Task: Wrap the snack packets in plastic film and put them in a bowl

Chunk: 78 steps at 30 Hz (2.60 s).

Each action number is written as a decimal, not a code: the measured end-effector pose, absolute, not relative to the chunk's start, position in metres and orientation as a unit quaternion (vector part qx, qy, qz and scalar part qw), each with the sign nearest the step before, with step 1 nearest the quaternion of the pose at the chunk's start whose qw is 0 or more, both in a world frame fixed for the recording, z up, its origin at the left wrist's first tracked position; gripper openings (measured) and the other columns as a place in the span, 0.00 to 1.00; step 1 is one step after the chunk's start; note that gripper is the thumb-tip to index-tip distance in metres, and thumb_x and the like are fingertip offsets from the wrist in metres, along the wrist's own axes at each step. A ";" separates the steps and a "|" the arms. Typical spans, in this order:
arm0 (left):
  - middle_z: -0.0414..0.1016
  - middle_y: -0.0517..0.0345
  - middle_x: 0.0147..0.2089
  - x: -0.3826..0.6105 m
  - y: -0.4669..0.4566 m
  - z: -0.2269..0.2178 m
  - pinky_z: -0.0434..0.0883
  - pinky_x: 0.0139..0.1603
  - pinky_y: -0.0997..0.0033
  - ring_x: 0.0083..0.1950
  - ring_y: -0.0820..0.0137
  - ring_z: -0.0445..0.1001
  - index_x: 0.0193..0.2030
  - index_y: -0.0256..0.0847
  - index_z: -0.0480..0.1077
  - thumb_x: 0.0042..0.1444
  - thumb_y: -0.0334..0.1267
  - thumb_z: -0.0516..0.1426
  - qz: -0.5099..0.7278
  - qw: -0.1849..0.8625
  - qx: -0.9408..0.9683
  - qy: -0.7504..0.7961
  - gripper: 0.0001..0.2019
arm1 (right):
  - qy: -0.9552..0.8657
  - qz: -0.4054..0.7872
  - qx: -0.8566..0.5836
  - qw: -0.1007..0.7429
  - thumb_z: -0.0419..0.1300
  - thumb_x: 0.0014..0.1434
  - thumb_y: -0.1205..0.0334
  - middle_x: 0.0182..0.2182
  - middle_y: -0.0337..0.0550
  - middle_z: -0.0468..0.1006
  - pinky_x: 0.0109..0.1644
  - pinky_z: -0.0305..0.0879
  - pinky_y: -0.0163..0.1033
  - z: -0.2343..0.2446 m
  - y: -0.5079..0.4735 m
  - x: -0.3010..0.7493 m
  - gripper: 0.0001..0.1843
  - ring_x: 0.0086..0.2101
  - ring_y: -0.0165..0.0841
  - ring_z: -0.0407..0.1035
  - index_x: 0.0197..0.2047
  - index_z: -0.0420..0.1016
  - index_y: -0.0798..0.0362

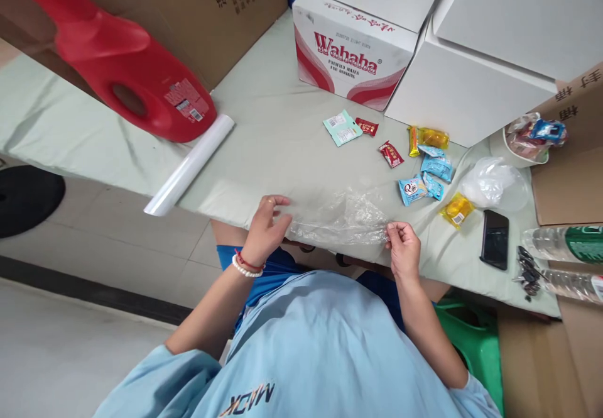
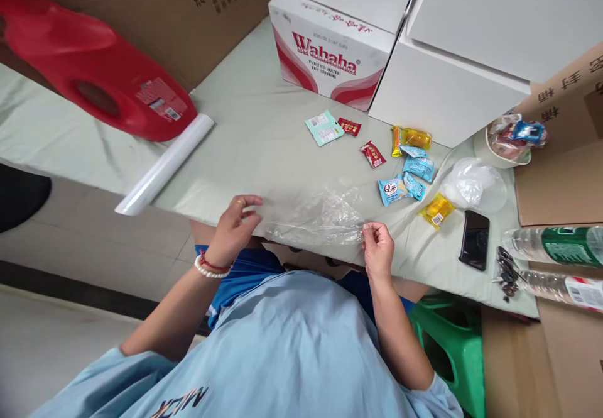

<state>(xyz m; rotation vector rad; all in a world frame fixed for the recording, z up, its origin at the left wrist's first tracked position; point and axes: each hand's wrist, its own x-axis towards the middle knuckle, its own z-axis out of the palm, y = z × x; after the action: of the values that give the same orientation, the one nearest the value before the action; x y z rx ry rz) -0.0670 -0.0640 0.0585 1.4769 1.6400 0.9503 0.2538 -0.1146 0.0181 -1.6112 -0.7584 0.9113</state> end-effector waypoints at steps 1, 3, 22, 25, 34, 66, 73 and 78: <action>0.74 0.49 0.54 -0.061 -0.053 0.064 0.73 0.58 0.55 0.56 0.59 0.74 0.48 0.43 0.71 0.60 0.45 0.56 0.366 0.323 0.597 0.637 0.13 | -0.333 0.379 -0.679 0.533 0.71 0.55 0.42 0.27 0.35 0.72 0.25 0.62 0.32 0.017 -0.115 0.254 0.21 0.25 0.27 0.63 0.37 0.76 0.52; 0.74 0.45 0.57 -0.042 -0.030 0.070 0.70 0.63 0.52 0.60 0.56 0.73 0.54 0.41 0.70 0.64 0.50 0.54 0.336 0.261 0.650 0.630 0.18 | -0.351 0.375 -0.678 0.526 0.71 0.56 0.42 0.27 0.35 0.73 0.26 0.63 0.32 0.017 -0.116 0.255 0.21 0.26 0.27 0.63 0.37 0.76 0.52; 0.65 0.64 0.25 0.002 0.006 0.014 0.59 0.36 0.70 0.28 0.67 0.66 0.38 0.45 0.66 0.68 0.42 0.52 0.382 0.265 0.566 0.680 0.08 | -0.428 0.191 -0.773 0.427 0.65 0.61 0.41 0.34 0.45 0.79 0.35 0.69 0.40 0.045 -0.145 0.311 0.20 0.32 0.36 0.70 0.41 0.78 0.50; 0.65 0.63 0.26 0.004 0.012 0.012 0.63 0.39 0.68 0.30 0.65 0.69 0.40 0.45 0.68 0.69 0.42 0.51 0.368 0.274 0.564 0.687 0.08 | -0.512 0.050 -0.733 0.445 0.60 0.67 0.49 0.40 0.48 0.79 0.47 0.70 0.45 0.071 -0.123 0.298 0.13 0.38 0.39 0.72 0.44 0.78 0.49; 0.70 0.37 0.65 0.012 0.017 0.032 0.49 0.76 0.42 0.75 0.49 0.59 0.57 0.40 0.71 0.65 0.40 0.56 0.364 0.133 0.708 0.591 0.15 | -0.774 0.189 -0.538 0.275 0.53 0.71 0.60 0.60 0.56 0.75 0.65 0.66 0.60 0.032 -0.063 0.226 0.18 0.60 0.48 0.67 0.57 0.80 0.51; 0.50 0.47 0.80 -0.039 0.020 0.004 0.29 0.77 0.30 0.81 0.52 0.50 0.80 0.46 0.49 0.72 0.50 0.45 0.104 0.136 0.853 0.493 0.32 | -0.680 0.135 -0.671 0.265 0.54 0.70 0.53 0.50 0.49 0.83 0.58 0.71 0.53 0.048 -0.036 0.354 0.17 0.51 0.44 0.75 0.54 0.81 0.47; 0.51 0.48 0.80 -0.040 0.022 0.002 0.28 0.77 0.31 0.81 0.53 0.51 0.80 0.47 0.50 0.72 0.50 0.45 0.108 0.142 0.852 0.493 0.31 | -0.622 -0.009 -0.782 0.035 0.63 0.57 0.62 0.61 0.67 0.73 0.66 0.57 0.53 0.056 0.075 0.442 0.34 0.60 0.53 0.64 0.65 0.69 0.64; 0.50 0.48 0.80 -0.041 0.022 -0.002 0.27 0.77 0.33 0.81 0.55 0.50 0.80 0.46 0.49 0.73 0.51 0.44 0.112 0.128 0.854 0.492 0.32 | -0.641 0.001 -0.767 -0.038 0.62 0.60 0.60 0.61 0.67 0.72 0.63 0.59 0.50 0.049 0.090 0.443 0.36 0.59 0.51 0.64 0.69 0.65 0.63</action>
<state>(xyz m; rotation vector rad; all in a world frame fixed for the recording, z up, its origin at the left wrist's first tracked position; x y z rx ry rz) -0.0407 0.0220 -0.0025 2.4850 1.4303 0.3251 0.4431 0.0898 0.0490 -2.4677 -2.0639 0.0046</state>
